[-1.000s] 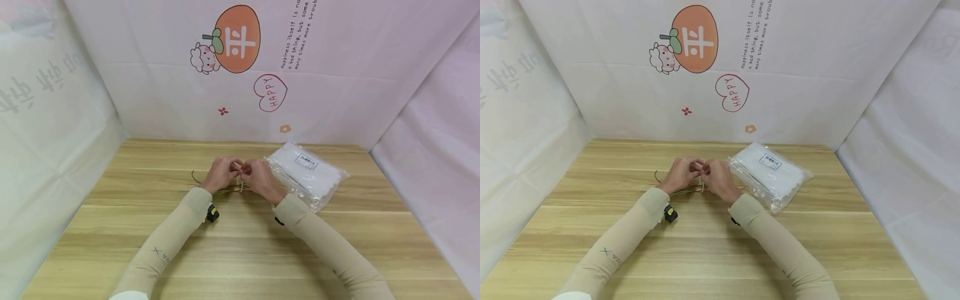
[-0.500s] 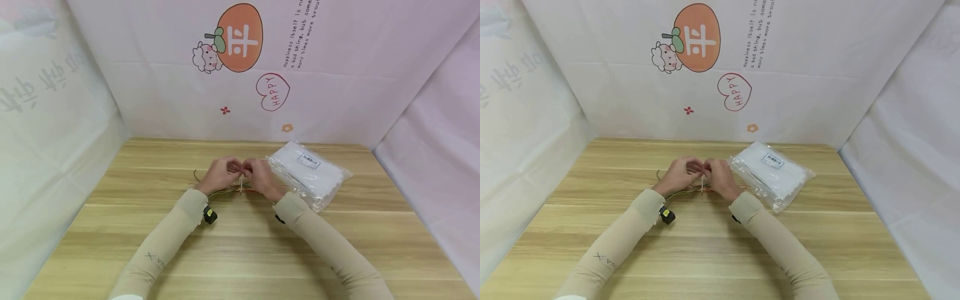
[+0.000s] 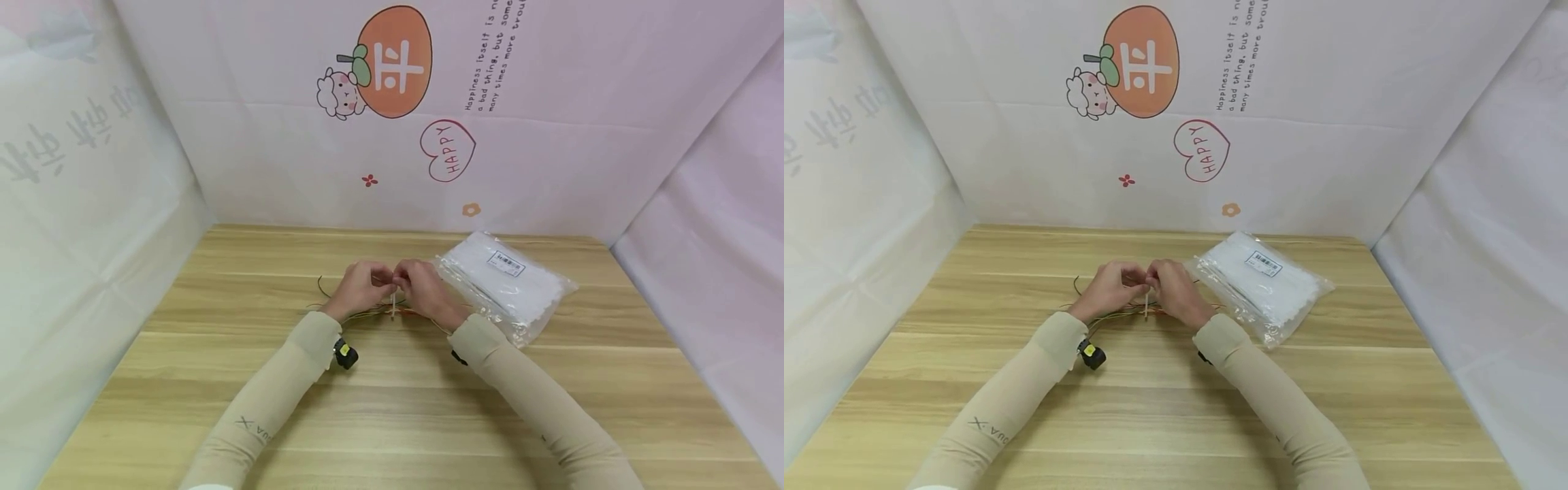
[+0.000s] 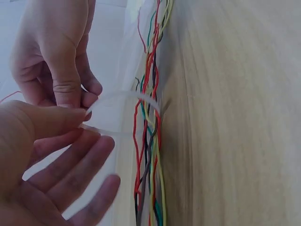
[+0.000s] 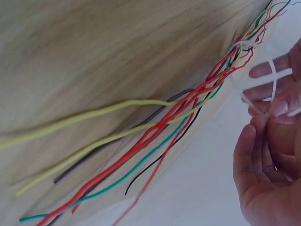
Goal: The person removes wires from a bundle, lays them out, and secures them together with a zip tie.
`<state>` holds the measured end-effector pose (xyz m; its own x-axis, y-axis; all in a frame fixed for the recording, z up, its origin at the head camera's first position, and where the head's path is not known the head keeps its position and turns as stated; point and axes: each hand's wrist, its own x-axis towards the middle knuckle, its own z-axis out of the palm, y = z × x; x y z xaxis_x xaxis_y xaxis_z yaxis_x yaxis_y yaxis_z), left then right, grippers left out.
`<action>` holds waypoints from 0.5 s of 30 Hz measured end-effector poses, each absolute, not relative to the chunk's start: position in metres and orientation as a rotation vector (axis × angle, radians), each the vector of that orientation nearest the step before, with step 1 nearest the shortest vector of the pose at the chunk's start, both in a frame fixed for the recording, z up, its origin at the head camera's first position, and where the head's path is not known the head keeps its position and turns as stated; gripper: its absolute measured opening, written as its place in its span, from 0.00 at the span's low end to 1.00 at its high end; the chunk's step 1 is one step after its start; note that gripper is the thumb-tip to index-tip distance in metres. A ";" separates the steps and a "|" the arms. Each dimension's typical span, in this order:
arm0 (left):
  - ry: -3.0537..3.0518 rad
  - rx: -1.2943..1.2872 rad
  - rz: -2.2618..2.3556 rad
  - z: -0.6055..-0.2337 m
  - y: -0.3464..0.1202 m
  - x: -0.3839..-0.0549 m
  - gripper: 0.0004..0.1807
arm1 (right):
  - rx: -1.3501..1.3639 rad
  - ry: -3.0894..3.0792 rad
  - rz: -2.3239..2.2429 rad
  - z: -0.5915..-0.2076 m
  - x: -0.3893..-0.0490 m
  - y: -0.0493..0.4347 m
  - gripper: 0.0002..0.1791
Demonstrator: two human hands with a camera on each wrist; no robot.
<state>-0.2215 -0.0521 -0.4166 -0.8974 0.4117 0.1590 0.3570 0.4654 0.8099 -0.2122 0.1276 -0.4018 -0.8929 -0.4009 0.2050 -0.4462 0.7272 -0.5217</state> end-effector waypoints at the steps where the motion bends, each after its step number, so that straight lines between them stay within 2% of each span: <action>1: 2.639 0.673 1.433 -0.417 -0.052 -0.221 0.06 | 0.703 -2.849 0.888 -0.402 -0.212 0.128 0.06; 9: 2.660 0.588 1.418 -0.417 -0.050 -0.219 0.06 | 0.699 -2.878 0.838 -0.402 -0.211 0.128 0.06; 15: 2.676 0.578 1.382 -0.412 -0.048 -0.215 0.05 | 0.705 -2.883 0.804 -0.403 -0.211 0.127 0.12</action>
<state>-0.2153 -0.0483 -0.4120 -0.9263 0.3620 0.1045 0.2948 0.5237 0.7992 -0.2113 0.1273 -0.4029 -0.8928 -0.4118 0.1825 -0.4468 0.7585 -0.4744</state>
